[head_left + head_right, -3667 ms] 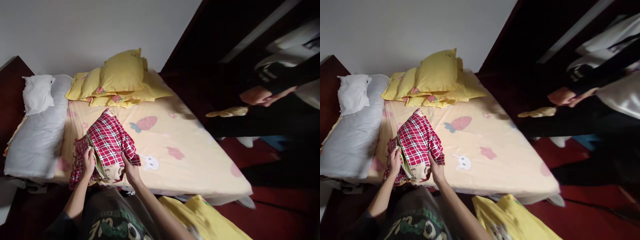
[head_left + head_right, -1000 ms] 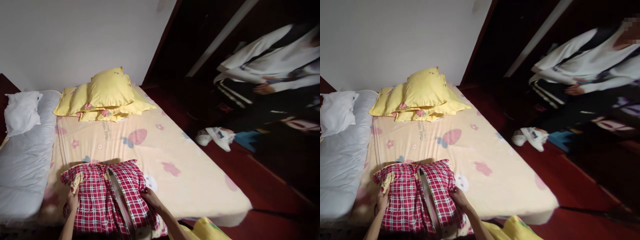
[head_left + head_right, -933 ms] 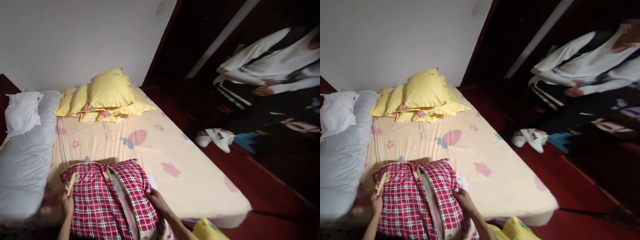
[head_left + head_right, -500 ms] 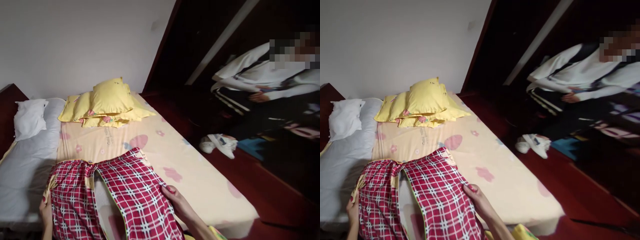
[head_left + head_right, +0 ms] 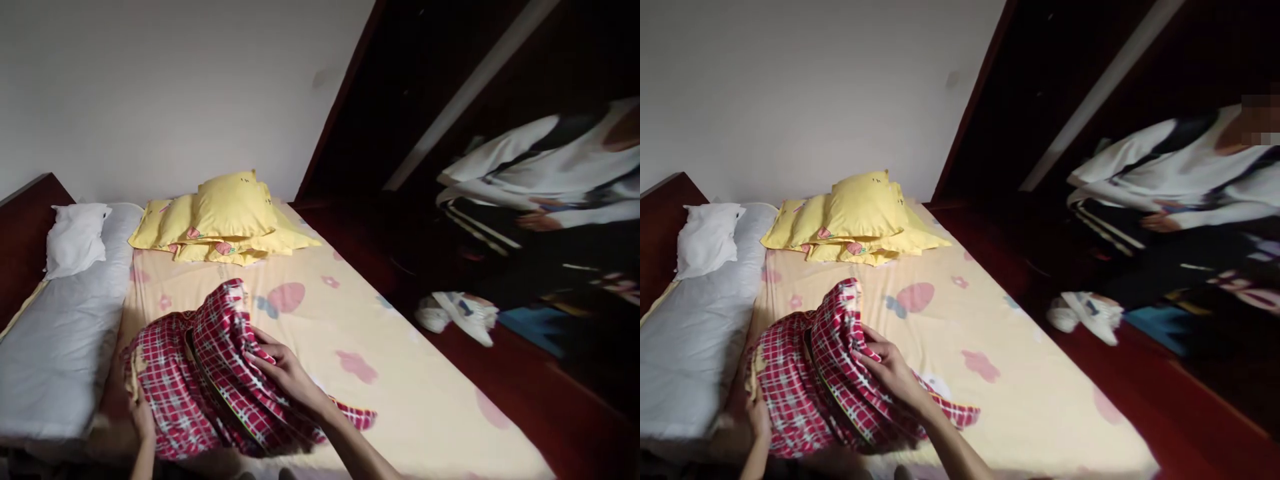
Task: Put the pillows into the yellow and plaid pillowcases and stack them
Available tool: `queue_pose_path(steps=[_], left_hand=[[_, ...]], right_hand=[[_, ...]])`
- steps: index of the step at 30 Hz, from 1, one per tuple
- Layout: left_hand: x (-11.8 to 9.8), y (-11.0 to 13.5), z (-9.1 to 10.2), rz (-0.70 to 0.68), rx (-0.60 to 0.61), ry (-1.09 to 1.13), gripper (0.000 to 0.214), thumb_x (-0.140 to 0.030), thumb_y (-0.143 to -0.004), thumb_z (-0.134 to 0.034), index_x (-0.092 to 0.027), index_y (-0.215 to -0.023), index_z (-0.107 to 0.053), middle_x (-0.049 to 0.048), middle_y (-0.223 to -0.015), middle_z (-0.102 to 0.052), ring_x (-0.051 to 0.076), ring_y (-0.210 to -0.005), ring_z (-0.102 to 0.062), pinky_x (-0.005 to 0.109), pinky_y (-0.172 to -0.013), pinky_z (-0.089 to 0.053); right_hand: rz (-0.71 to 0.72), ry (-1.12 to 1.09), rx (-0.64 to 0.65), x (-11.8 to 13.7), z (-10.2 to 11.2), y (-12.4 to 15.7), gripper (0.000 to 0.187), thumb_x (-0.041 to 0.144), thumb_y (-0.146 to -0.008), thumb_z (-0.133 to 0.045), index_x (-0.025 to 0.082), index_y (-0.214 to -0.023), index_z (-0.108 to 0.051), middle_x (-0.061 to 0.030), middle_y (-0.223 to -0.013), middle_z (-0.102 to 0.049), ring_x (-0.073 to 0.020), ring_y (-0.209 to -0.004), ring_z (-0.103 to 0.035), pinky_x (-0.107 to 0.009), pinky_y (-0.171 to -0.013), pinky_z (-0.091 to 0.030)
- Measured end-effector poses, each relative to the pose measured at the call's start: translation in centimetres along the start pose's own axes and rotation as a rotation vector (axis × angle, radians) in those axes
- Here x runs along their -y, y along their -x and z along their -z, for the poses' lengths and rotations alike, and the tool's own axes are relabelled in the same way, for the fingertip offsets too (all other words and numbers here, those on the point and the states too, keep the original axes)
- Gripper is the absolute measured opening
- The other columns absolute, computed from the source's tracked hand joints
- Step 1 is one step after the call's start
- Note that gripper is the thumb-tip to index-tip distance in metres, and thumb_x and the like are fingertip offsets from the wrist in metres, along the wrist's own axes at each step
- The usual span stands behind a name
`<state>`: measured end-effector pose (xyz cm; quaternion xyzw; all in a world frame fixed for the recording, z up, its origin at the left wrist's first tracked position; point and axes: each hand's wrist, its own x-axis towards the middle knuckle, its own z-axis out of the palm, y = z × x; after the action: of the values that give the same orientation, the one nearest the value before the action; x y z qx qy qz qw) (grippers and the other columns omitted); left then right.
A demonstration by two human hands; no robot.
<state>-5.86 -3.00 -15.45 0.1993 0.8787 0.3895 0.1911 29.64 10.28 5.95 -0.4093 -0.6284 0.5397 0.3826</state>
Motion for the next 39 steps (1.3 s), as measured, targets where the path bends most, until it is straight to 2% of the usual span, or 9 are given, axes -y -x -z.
queue_pose_path(steps=[3, 8, 11, 14, 18, 23, 27, 35, 39], left_hand=[[0.9, 2.9, -1.8, 0.069, 0.096, 0.036, 0.041, -0.061, -0.074, -0.043, -0.025, -0.063, -0.06, 0.0149, -0.076, -0.073, 0.037, -0.09, -0.071, 0.045, -0.078, -0.057], [0.0, 3.3, 0.2, 0.023, 0.297, 0.075, 0.037, -0.059, -0.062, -0.063, -0.023, -0.07, -0.068, 0.0096, -0.075, -0.074, 0.038, -0.09, -0.071, 0.047, -0.08, -0.057], [-6.1, 2.3, 1.7, -0.15, 0.377, 0.198, 0.059, -0.059, -0.067, -0.065, -0.023, -0.113, -0.066, 0.0111, -0.118, -0.071, 0.031, -0.119, -0.062, 0.04, -0.099, -0.05], [-15.3, 2.4, 2.1, -0.627, 0.583, 0.454, 0.082, -0.051, -0.069, -0.074, -0.022, -0.14, -0.045, 0.0135, -0.145, -0.051, 0.028, -0.138, -0.043, 0.039, -0.113, -0.035], [-23.4, 3.2, 0.9, -0.666, 0.869, 0.386, 0.04, -0.046, -0.063, -0.082, -0.016, -0.084, -0.067, 0.0026, -0.08, -0.069, 0.018, -0.08, -0.063, 0.029, -0.078, -0.049], [-23.4, 2.2, 0.8, -0.604, 0.717, 0.48, 0.035, -0.046, -0.067, -0.075, -0.018, -0.059, -0.056, -0.004, -0.057, -0.053, 0.011, -0.059, -0.048, 0.025, -0.062, -0.04], [-23.4, 0.5, 2.8, -0.575, 0.676, 0.523, 0.026, -0.034, -0.056, -0.08, -0.017, -0.061, -0.061, -0.0025, -0.062, -0.058, 0.013, -0.064, -0.051, 0.025, -0.065, -0.04], [-25.3, -0.9, 6.5, -0.542, 0.802, 0.504, 0.05, -0.04, -0.046, -0.088, -0.019, -0.059, -0.045, -0.0086, -0.056, -0.04, 0.006, -0.054, -0.035, 0.02, -0.053, -0.028], [-25.3, -0.4, 7.7, -0.567, 0.9, 0.441, 0.054, -0.048, -0.046, -0.089, -0.018, -0.055, -0.045, -0.0077, -0.056, -0.039, 0.007, -0.055, -0.035, 0.021, -0.053, -0.028]], right_hand=[[0.001, -0.027, -0.12, 1.1, 0.6, -0.3, 0.048, 0.065, -0.072, -0.071, 0.018, -0.06, -0.07, -0.0123, -0.107, -0.072, -0.0256, -0.088, -0.066, -0.039, -0.087, -0.054], [-0.094, -0.228, -0.271, 2.5, 3.1, 1.2, 0.047, 0.062, -0.067, -0.077, 0.018, -0.057, -0.063, -0.0041, -0.067, -0.066, -0.0149, -0.056, -0.053, -0.027, -0.055, -0.047], [-0.03, -0.191, -0.109, 3.2, 0.9, 1.3, 0.048, 0.06, -0.071, -0.075, 0.017, -0.056, -0.061, -0.0036, -0.067, -0.064, -0.0138, -0.058, -0.053, -0.026, -0.054, -0.045], [0.065, -0.142, 0.122, 3.3, -3.0, 0.5, 0.048, 0.057, -0.079, -0.069, 0.017, -0.055, -0.057, -0.0043, -0.072, -0.064, -0.0149, -0.065, -0.057, -0.026, -0.061, -0.048], [0.139, 0.029, 0.176, 2.4, -4.5, -0.6, 0.045, 0.058, -0.087, -0.057, 0.018, -0.067, -0.063, -0.0059, -0.082, -0.068, -0.0176, -0.073, -0.061, -0.03, -0.073, -0.05], [-0.02, 0.643, 0.229, -0.4, 2.2, 0.6, 0.049, 0.059, -0.061, -0.079, 0.024, -0.094, -0.07, -0.0045, -0.077, -0.072, -0.0234, -0.069, -0.064, -0.03, -0.064, -0.047], [-0.118, 0.74, 0.125, -2.8, 6.8, 3.2, 0.032, 0.055, -0.081, -0.06, 0.025, -0.079, -0.071, -0.0044, -0.068, -0.072, -0.0233, -0.062, -0.065, -0.029, -0.057, -0.043], [0.068, 0.871, -0.172, -5.9, 10.0, 5.7, 0.044, 0.049, -0.088, -0.044, 0.02, -0.09, -0.076, -0.0126, -0.067, -0.069, -0.0245, -0.061, -0.063, -0.034, -0.059, -0.045], [0.118, 0.835, -0.112, -4.2, 10.5, 5.2, 0.051, 0.061, -0.089, -0.044, 0.022, -0.082, -0.076, -0.0142, -0.083, -0.073, -0.0291, -0.079, -0.066, -0.042, -0.075, -0.048]])
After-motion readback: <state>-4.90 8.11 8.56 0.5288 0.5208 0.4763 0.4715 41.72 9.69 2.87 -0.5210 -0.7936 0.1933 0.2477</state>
